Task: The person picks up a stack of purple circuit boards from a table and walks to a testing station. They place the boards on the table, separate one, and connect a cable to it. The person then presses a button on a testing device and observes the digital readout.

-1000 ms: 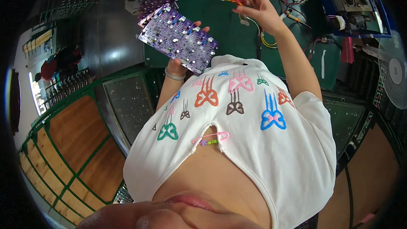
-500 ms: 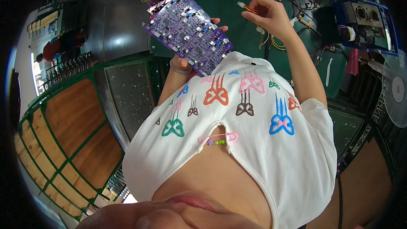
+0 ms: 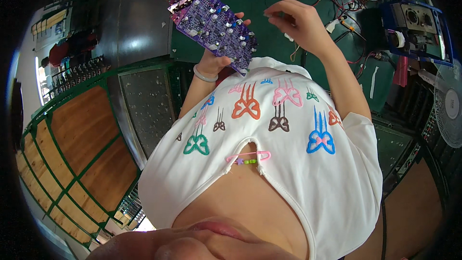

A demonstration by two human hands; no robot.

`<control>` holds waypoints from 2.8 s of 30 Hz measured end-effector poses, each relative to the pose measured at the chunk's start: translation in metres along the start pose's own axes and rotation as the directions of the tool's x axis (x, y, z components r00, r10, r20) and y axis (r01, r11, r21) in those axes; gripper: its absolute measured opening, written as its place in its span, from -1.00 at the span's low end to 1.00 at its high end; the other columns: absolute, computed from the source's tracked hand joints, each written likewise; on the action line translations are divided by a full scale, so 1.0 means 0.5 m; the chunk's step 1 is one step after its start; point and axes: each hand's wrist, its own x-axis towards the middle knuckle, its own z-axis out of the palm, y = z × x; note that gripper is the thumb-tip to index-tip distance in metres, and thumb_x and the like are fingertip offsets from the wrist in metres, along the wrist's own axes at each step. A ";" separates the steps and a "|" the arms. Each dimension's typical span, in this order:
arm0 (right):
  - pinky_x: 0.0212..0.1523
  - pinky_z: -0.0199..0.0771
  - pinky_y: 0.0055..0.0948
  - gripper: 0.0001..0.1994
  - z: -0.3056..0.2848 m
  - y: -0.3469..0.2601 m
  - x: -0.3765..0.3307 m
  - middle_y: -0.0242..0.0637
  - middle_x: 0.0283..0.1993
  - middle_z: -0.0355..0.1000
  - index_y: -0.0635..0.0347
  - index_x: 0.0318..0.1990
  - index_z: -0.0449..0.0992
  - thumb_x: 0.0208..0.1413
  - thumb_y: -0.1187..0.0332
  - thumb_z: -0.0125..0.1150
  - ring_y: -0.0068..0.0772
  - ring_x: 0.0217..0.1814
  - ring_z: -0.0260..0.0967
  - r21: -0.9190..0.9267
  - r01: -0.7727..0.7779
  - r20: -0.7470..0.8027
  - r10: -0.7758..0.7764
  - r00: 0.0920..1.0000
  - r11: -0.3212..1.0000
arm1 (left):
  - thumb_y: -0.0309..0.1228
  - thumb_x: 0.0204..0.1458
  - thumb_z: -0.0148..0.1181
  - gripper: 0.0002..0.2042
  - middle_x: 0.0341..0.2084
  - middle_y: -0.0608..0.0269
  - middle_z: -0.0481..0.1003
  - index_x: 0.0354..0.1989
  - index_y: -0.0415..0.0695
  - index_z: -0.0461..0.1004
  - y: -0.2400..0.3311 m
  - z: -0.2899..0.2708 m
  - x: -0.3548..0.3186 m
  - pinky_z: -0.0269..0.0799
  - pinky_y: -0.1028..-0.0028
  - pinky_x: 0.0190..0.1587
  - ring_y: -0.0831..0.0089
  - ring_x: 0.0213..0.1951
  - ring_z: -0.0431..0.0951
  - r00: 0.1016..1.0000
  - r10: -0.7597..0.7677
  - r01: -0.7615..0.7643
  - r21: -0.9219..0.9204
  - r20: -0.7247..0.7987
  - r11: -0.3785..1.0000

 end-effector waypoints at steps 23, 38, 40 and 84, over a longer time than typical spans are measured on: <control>-0.23 0.51 -0.42 -0.79 0.070 -0.043 0.001 -0.32 -0.35 0.54 0.14 -0.31 0.65 -0.17 0.59 0.36 -0.33 -0.27 0.48 0.231 0.208 0.037 -0.222 0.974 0.951 | -0.48 -0.44 0.60 0.00 0.13 0.27 0.19 0.26 -0.09 0.05 -0.020 -0.001 -0.006 0.33 0.39 0.14 0.40 0.14 0.27 0.976 -0.164 0.191 0.201 -0.147 0.961; -0.13 0.51 -0.40 -0.77 0.090 -0.023 -0.017 -0.27 -0.17 0.50 0.23 -0.29 0.56 -0.17 0.50 0.41 -0.35 -0.15 0.49 0.239 0.102 -0.013 -0.102 0.995 0.966 | -0.42 -0.46 0.61 0.16 0.11 0.15 0.17 0.31 -0.13 -0.18 -0.025 0.010 -0.015 0.36 0.31 0.12 0.29 0.12 0.30 0.951 -0.106 0.213 0.368 -0.290 0.905; -0.01 0.46 -0.34 -0.62 0.099 0.002 -0.031 -0.25 -0.01 0.43 0.15 -0.12 0.51 -0.18 0.44 0.43 -0.24 0.02 0.41 0.183 0.087 -0.078 -0.074 0.994 0.979 | -0.42 -0.46 0.60 0.21 0.15 0.11 0.14 0.34 -0.13 -0.26 -0.031 -0.013 -0.021 0.36 0.30 0.12 0.26 0.13 0.30 0.958 0.005 0.160 0.550 -0.286 0.819; -0.07 0.49 -0.15 -0.52 0.154 0.281 -0.212 -0.05 0.03 0.34 0.09 0.07 0.32 -0.05 0.31 0.27 -0.01 -0.06 0.44 -0.328 -0.387 -0.015 0.404 0.914 0.862 | -0.62 -0.09 0.33 -0.21 0.08 0.21 0.33 0.29 0.01 -0.01 -0.143 -0.198 -0.081 0.42 0.33 0.06 0.34 0.10 0.39 0.849 -0.154 0.185 0.012 -0.505 0.983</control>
